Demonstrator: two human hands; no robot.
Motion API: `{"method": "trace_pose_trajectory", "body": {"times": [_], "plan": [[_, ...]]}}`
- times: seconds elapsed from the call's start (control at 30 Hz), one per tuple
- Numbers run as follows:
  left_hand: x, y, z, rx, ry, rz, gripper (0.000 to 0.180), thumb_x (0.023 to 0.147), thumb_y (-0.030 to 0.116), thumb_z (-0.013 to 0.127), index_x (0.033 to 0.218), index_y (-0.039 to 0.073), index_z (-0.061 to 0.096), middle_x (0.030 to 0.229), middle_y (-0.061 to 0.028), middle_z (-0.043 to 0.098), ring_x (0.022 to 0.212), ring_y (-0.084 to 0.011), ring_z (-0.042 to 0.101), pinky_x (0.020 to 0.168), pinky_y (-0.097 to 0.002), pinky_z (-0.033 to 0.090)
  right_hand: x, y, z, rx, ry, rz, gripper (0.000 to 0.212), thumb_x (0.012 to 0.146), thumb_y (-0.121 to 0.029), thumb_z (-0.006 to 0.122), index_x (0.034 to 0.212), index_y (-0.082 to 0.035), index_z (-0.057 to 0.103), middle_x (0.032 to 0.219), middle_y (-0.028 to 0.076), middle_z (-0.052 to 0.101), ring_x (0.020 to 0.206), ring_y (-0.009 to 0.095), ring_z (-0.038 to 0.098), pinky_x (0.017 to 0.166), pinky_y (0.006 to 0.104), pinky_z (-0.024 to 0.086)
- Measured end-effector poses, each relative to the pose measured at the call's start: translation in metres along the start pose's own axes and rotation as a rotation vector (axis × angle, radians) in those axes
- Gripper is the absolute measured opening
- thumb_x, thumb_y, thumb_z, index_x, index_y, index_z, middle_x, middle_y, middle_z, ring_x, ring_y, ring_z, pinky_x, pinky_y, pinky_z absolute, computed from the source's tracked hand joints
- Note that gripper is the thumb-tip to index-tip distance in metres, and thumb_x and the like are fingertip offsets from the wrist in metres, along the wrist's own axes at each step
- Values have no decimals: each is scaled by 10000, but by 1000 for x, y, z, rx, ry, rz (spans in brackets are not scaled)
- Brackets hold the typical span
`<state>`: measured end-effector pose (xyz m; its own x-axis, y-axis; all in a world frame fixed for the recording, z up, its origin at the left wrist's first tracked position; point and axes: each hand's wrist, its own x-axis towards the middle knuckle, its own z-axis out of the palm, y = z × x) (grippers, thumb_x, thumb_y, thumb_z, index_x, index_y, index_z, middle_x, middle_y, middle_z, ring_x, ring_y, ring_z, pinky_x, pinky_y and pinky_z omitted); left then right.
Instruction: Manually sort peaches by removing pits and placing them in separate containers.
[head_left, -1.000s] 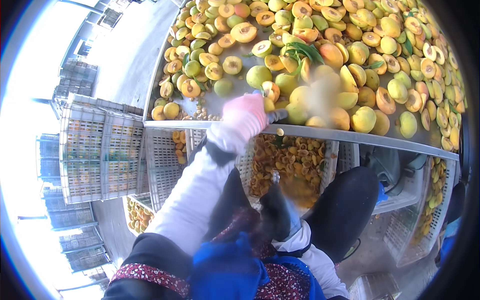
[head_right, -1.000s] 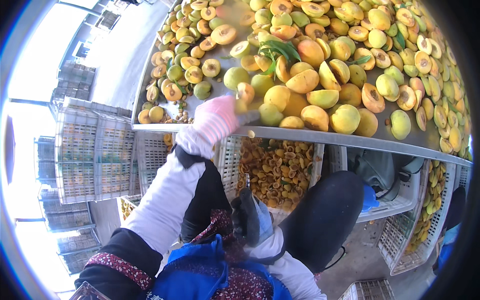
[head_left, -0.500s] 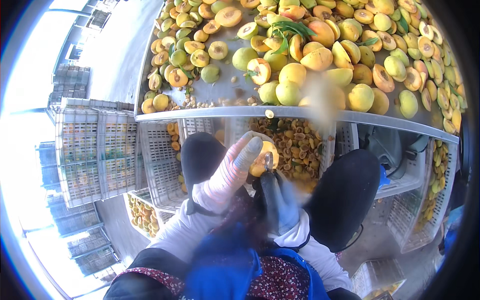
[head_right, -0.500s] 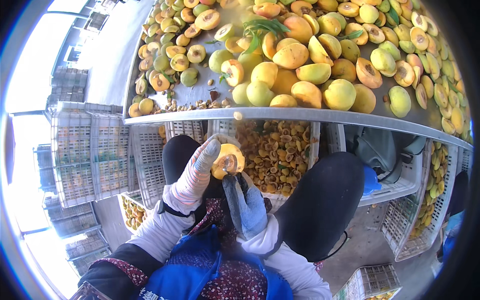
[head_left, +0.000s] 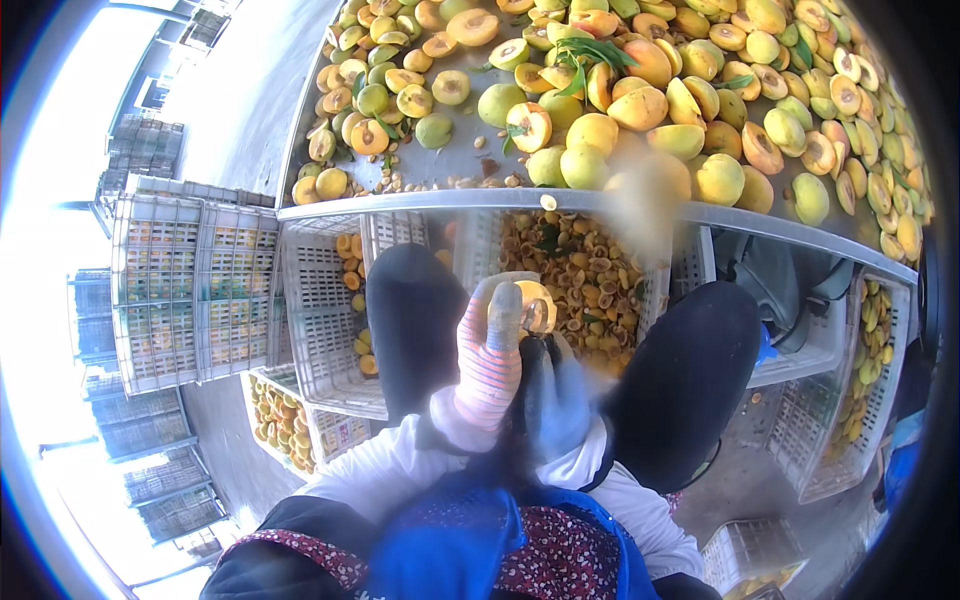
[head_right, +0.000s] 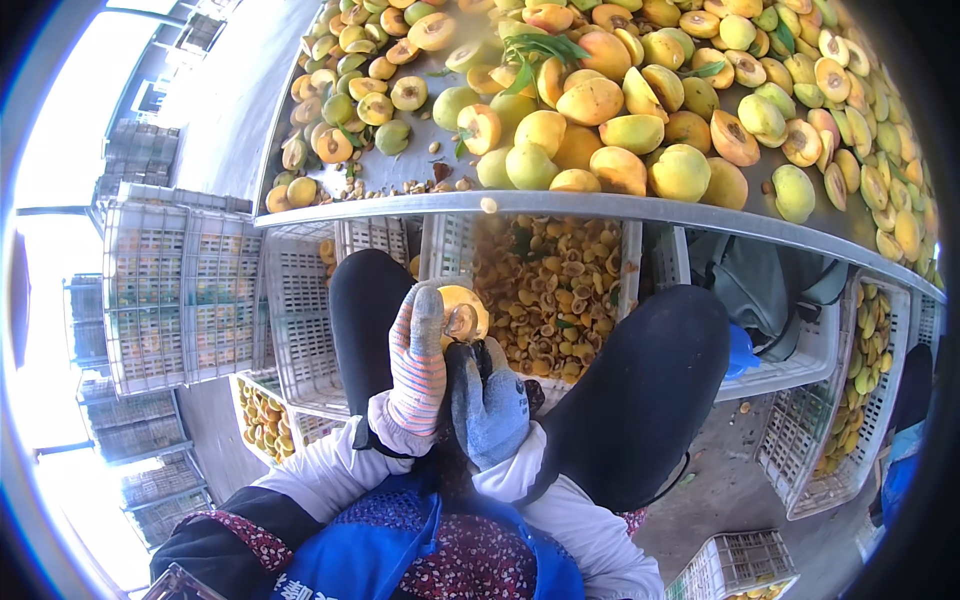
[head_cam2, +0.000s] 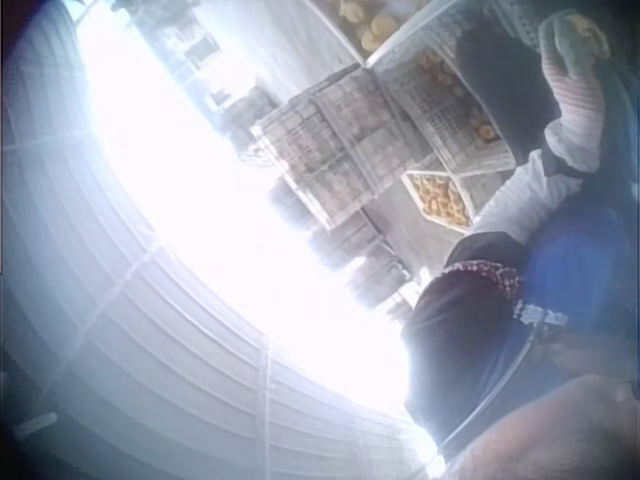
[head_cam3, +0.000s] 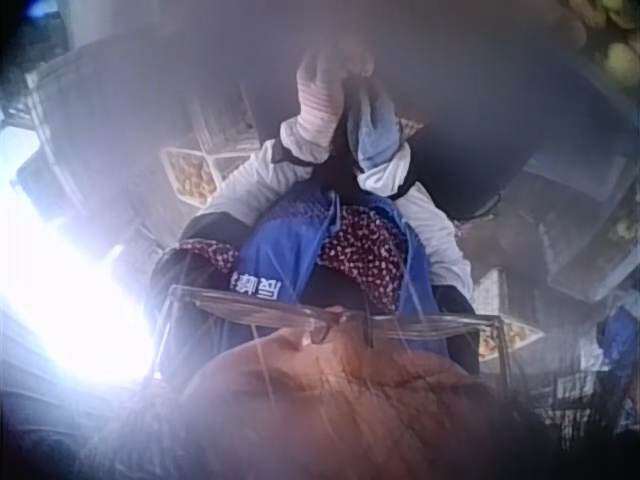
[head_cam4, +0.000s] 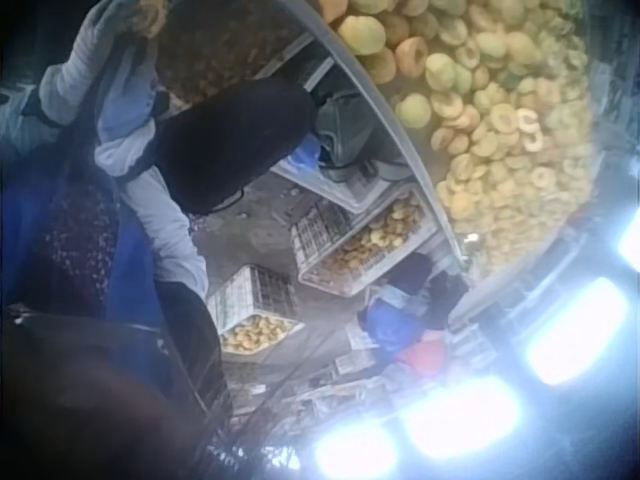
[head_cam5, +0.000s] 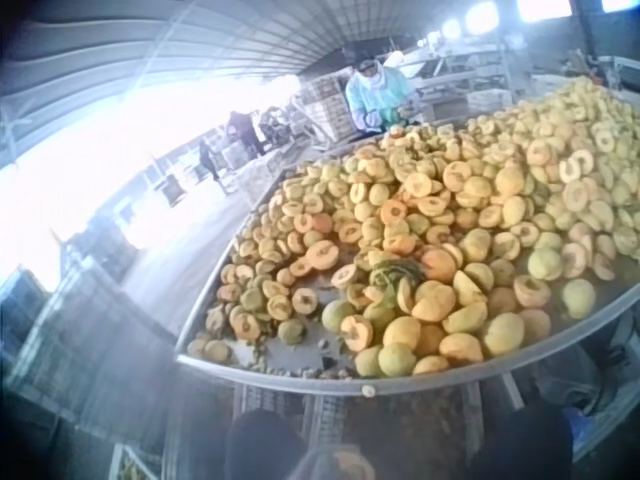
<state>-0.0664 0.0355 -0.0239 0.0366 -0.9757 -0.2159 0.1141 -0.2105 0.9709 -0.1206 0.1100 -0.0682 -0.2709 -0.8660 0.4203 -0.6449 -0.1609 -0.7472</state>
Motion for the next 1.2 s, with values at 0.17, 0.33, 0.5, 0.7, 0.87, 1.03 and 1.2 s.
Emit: {"method": "trace_pose_trajectory", "body": {"times": [0.17, 0.33, 0.5, 0.7, 0.87, 1.03, 1.2], "plan": [[2, 3, -6, 107, -120, -59, 284, 947, 275, 527, 989, 5, 606, 800, -29, 605, 712, -79, 527, 662, -219, 428, -7, 13, -8, 74, -135, -88, 350, 885, -78, 564, 1200, 39, 465, 1117, 212, 557, 927, 305, 599, 800, 326, 487], [2, 6, -8, 104, -244, -102, 260, 952, 258, 519, 966, 13, 607, 780, -17, 602, 693, -65, 505, 640, -209, 414, -7, 1, -19, 475, -264, 289, 281, 963, -284, 473, 1081, -34, 529, 858, 106, 584, 660, 165, 572, 553, 243, 466], [11, 19, -15, 62, -483, -211, 311, 947, 331, 525, 963, 33, 611, 786, -13, 601, 655, -57, 502, 610, -192, 405, 8, 3, -30, 2173, -800, 1223, 417, 955, -501, 396, 992, -106, 524, 623, 32, 484, 367, 76, 341, 303, 213, 295], [10, 9, -25, -308, -328, -661, 486, 891, 502, 531, 955, 30, 630, 837, -65, 639, 683, -139, 594, 646, -222, 479, 11, 5, -17, 2905, -914, 943, 463, 954, -519, 369, 989, -82, 518, 599, 17, 447, 383, 65, 365, 323, 195, 348], [30, 26, -73, -186, 195, -220, 352, 880, 404, 602, 920, 55, 603, 847, -56, 612, 788, -148, 596, 709, -271, 488, 3, 18, -15, 2675, -679, 1380, 476, 945, -543, 372, 944, -88, 511, 572, 0, 413, 402, 78, 335, 336, 217, 304], [112, 61, -200, 1577, 131, 512, 360, 791, 322, 705, 1028, 67, 616, 970, -128, 611, 823, -243, 617, 757, -335, 492, 7, 20, -4, 2078, -893, 1424, 426, 926, -530, 450, 838, -120, 525, 555, 2, 414, 397, 90, 346, 357, 223, 289], [195, 120, -125, 1368, 71, 488, 382, 796, 361, 681, 1081, 112, 634, 1000, -135, 613, 868, -247, 626, 773, -350, 493, 30, 12, 0, 1675, -713, 1595, 413, 903, -522, 504, 835, -115, 523, 572, 11, 455, 420, 112, 412, 370, 227, 322]]}}
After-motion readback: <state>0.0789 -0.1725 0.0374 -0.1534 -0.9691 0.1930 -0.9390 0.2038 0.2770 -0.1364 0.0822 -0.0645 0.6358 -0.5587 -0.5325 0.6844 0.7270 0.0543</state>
